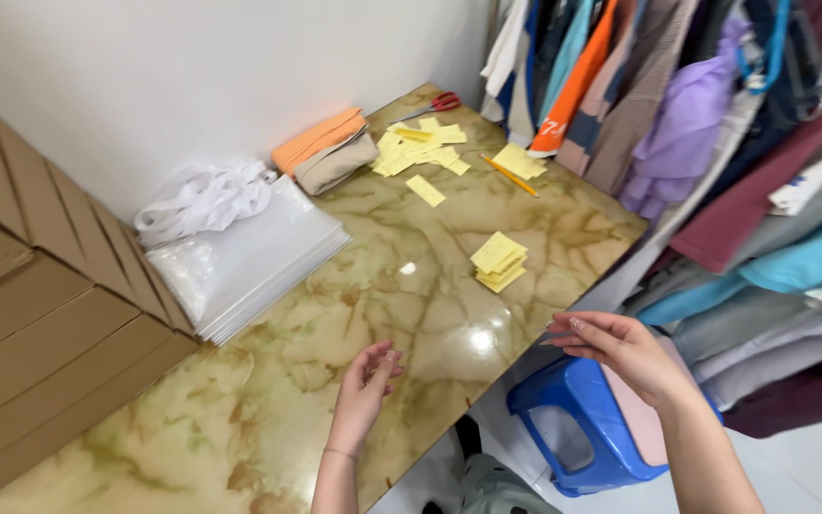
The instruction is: The person folds a beige t-shirt, a maroon long-sleeved shirt, and a black t-shirt on a marble-patterned table. They retrieve the shirts from a nearby clothing rack, fold them neatly by hand, and place them in a stack on the table.
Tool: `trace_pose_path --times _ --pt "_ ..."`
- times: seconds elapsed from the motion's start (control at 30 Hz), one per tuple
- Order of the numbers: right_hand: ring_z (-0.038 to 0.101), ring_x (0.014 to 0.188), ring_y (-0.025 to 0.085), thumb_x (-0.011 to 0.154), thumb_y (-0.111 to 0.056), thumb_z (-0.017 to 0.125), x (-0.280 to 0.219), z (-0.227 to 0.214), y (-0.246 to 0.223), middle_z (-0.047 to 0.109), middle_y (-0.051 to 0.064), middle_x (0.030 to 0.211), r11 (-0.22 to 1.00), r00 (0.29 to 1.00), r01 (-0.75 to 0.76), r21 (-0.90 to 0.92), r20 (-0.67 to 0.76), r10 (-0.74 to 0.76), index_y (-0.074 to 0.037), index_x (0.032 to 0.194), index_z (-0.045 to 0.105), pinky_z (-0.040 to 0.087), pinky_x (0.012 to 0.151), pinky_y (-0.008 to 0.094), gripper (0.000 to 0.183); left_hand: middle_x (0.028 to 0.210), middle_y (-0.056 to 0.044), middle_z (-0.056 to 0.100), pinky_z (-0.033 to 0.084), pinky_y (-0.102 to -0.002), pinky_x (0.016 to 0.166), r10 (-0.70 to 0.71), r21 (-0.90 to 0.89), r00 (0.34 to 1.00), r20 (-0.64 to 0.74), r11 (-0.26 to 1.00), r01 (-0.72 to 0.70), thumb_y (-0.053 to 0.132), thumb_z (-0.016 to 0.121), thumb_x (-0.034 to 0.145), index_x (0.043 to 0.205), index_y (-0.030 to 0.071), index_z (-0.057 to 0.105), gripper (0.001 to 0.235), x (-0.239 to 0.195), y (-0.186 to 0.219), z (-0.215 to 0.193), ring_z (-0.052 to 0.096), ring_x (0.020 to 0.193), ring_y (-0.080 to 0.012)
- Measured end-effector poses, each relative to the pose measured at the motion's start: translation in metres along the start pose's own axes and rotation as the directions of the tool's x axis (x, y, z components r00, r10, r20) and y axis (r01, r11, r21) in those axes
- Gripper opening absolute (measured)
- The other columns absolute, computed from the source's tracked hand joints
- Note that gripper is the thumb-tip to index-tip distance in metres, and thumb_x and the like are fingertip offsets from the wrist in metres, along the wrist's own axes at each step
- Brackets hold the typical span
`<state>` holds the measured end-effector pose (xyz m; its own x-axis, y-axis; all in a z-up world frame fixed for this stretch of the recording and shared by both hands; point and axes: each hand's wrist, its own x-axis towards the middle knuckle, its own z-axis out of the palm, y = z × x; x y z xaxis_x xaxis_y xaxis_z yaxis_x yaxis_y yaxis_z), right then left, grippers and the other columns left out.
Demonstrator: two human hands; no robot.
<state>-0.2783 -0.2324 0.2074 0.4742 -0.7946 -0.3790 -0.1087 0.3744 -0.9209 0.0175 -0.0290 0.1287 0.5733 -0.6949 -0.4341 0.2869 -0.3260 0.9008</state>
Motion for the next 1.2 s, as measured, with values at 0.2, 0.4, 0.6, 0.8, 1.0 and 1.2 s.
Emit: trace_pose_path --times 0.2,0.4,0.6,0.8,1.0,1.2 --pt "0.074 0.107 0.035 0.102 -0.011 0.057 -0.039 -0.025 -0.014 0.08 0.031 0.123 0.999 0.993 -0.005 -0.044 -0.117 0.0 0.009 0.13 0.074 0.055 0.099 0.041 0.038 0.125 -0.003 0.078 0.054 -0.029 0.088 -0.013 0.037 0.995 0.097 0.999 0.01 0.032 0.065 0.096 0.137 0.015 0.068 0.045 -0.013 0.017 0.031 0.076 0.107 -0.0166" --pt "0.073 0.11 0.035 0.1 -0.01 0.058 -0.061 -0.073 -0.013 0.079 0.029 0.124 0.999 0.963 0.029 0.018 -0.27 -0.023 0.012 0.131 0.072 0.055 0.103 0.041 0.04 0.125 -0.002 0.079 0.054 -0.029 0.086 -0.003 0.091 0.983 0.186 0.996 -0.014 0.031 0.066 0.095 0.133 0.016 0.071 0.041 0.004 0.027 0.088 0.075 0.104 -0.0146" --pt "0.075 0.109 0.039 0.101 -0.009 0.059 -0.083 -0.167 0.01 0.08 0.033 0.122 0.994 0.883 0.059 0.096 -0.469 -0.007 0.015 0.128 0.073 0.055 0.099 0.043 0.039 0.119 -0.003 0.082 0.056 -0.031 0.084 0.002 0.131 0.943 0.332 0.99 -0.048 0.032 0.072 0.092 0.132 0.015 0.071 0.044 0.036 0.004 0.184 0.078 0.102 -0.0168" --pt "0.075 0.106 0.04 0.1 -0.006 0.061 -0.112 -0.284 0.012 0.081 0.033 0.117 0.981 0.768 0.132 0.139 -0.641 -0.012 0.016 0.126 0.075 0.056 0.098 0.045 0.036 0.122 0.0 0.082 0.055 -0.028 0.076 0.013 0.157 0.864 0.504 0.982 -0.107 0.033 0.07 0.093 0.137 0.016 0.069 0.047 0.057 -0.023 0.321 0.076 0.102 -0.0114" --pt "0.073 0.1 0.029 0.1 -0.011 0.066 -0.124 -0.425 -0.038 0.079 0.023 0.107 0.95 0.554 0.298 -0.093 -0.793 -0.251 0.008 0.119 0.077 0.056 0.101 0.039 0.029 0.112 0.001 0.082 0.057 -0.028 0.077 -0.071 0.262 0.774 0.629 0.957 -0.125 0.036 0.074 0.091 0.13 0.019 0.075 0.042 0.038 -0.027 0.471 0.083 0.096 -0.0116" --pt "0.072 0.093 0.018 0.108 -0.011 0.06 -0.086 -0.517 -0.177 0.076 0.014 0.111 0.768 0.411 0.27 -0.581 -0.652 -0.637 -0.002 0.133 0.071 0.058 0.088 0.029 0.029 0.116 -0.001 0.082 0.055 -0.023 0.097 0.069 0.211 0.724 0.686 0.934 -0.289 0.033 0.072 0.093 0.128 0.017 0.074 0.039 0.005 0.0 0.561 0.072 0.112 -0.0052"
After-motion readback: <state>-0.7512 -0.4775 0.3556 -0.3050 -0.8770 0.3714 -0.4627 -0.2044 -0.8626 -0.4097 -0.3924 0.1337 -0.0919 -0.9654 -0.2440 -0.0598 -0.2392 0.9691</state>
